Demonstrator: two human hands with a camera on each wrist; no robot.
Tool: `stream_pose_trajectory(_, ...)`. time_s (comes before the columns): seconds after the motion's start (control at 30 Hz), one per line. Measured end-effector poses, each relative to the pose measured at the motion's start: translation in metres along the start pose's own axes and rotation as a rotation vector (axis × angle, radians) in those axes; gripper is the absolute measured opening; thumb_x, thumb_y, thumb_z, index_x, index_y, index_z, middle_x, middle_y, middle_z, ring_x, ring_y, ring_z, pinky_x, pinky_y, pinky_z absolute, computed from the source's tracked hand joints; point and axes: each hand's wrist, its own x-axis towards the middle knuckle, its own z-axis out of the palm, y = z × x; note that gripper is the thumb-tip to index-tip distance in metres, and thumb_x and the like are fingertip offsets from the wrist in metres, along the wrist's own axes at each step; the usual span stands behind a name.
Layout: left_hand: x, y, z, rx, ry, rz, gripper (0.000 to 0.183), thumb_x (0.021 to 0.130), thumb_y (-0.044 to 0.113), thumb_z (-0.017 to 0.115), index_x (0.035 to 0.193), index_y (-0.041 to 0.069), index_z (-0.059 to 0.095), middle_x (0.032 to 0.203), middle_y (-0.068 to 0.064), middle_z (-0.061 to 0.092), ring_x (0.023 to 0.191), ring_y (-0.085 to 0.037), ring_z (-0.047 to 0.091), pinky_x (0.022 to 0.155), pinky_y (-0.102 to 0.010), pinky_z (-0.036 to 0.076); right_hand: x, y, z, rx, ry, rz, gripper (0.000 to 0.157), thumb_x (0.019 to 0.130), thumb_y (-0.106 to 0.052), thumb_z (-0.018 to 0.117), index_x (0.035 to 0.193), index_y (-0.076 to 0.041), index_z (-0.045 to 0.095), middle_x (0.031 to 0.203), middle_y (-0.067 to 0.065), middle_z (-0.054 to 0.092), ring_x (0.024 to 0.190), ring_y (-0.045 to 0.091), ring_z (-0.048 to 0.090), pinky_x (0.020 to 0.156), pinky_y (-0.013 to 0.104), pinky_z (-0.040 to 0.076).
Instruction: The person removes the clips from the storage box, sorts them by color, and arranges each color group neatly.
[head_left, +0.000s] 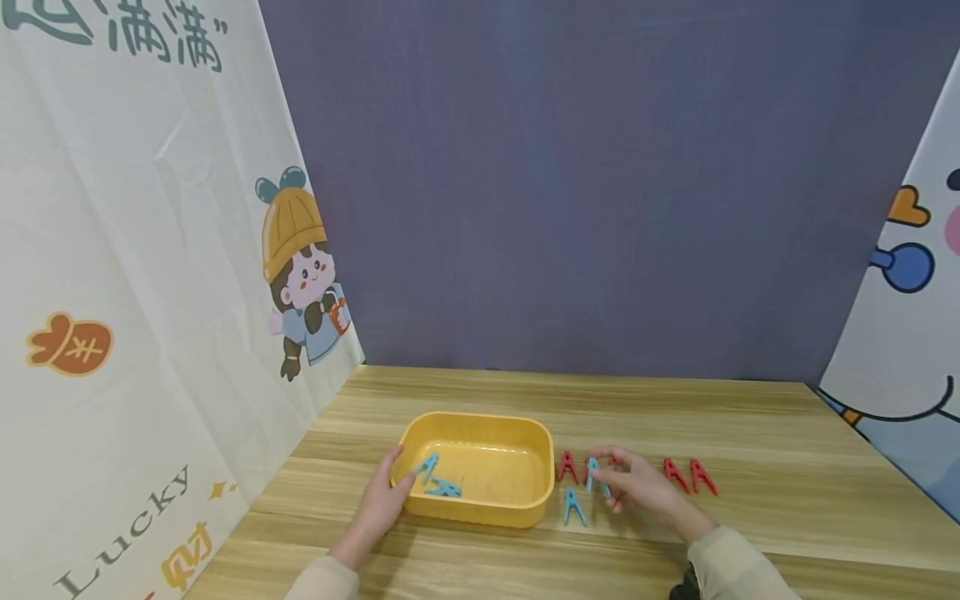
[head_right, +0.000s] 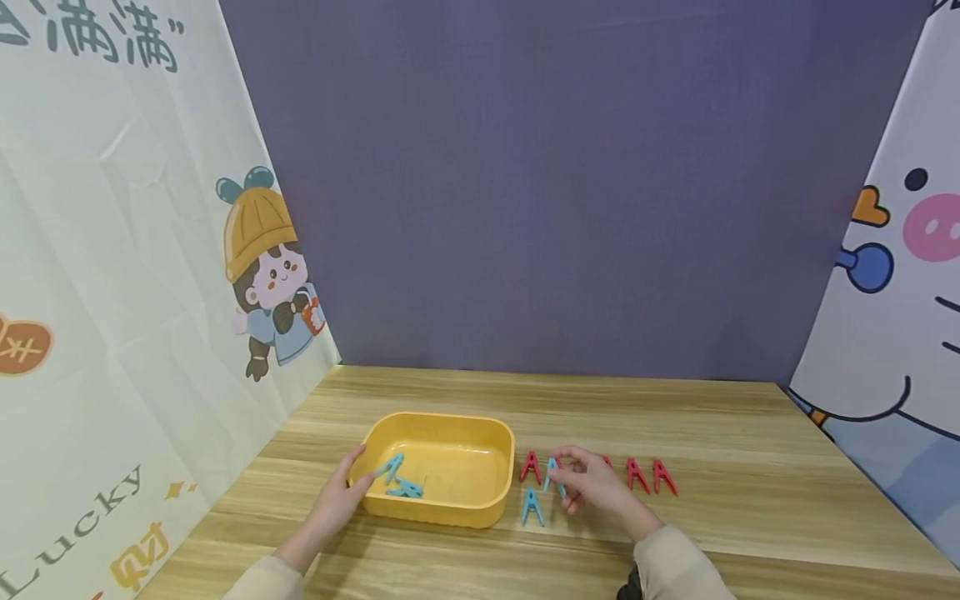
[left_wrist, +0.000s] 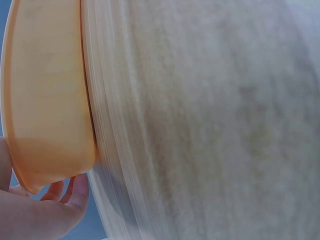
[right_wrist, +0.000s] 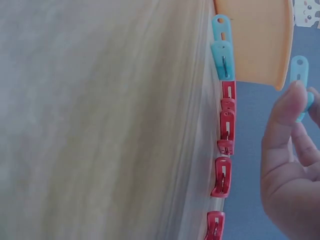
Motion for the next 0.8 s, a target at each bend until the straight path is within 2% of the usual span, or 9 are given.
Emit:
stream_pose_trajectory(0.2,0.0003,-0.0002,0.0002,-0.002,0.002,0.005,0.052,0.092,0.011,0.050,0.138,-0.003,0.032,0.139,-0.031,0.028,0.127,-0.048,0.025,0.102,-0.058,0.021,-0.0025,-0.0004,-0.0014,-0.024,0.003,0.027,0.056,0.090,-0.024,0.059,0.132,0.006,0.038,0.082,0.013,0.051,0.058,0.014,0.056,0.052,0.026,0.052)
stream_pose_trajectory(0.6,-0.0002,0.0006,0.0001,-0.001,-0.006,0.001,0.052,0.091,0.009,0.049,0.138,-0.004,0.031,0.140,-0.031,0.028,0.128,-0.047,0.024,0.103,-0.058,0.020,-0.0034,0.0044,-0.0032,-0.068,-0.030,0.007,0.054,0.088,-0.018,0.063,0.129,0.008,0.041,0.080,0.012,0.051,0.057,0.016,0.058,0.051,0.029,0.054)
stream_pose_trajectory(0.8,-0.0001,0.0004,0.0002,-0.002,-0.004,0.001,0.052,0.091,0.009,0.050,0.138,-0.004,0.031,0.139,-0.031,0.028,0.127,-0.047,0.024,0.103,-0.058,0.021,-0.0042,0.0037,-0.0016,-0.090,-0.048,0.026,0.052,0.088,-0.016,0.063,0.128,0.009,0.042,0.079,0.012,0.051,0.054,0.014,0.058,0.050,0.028,0.053)
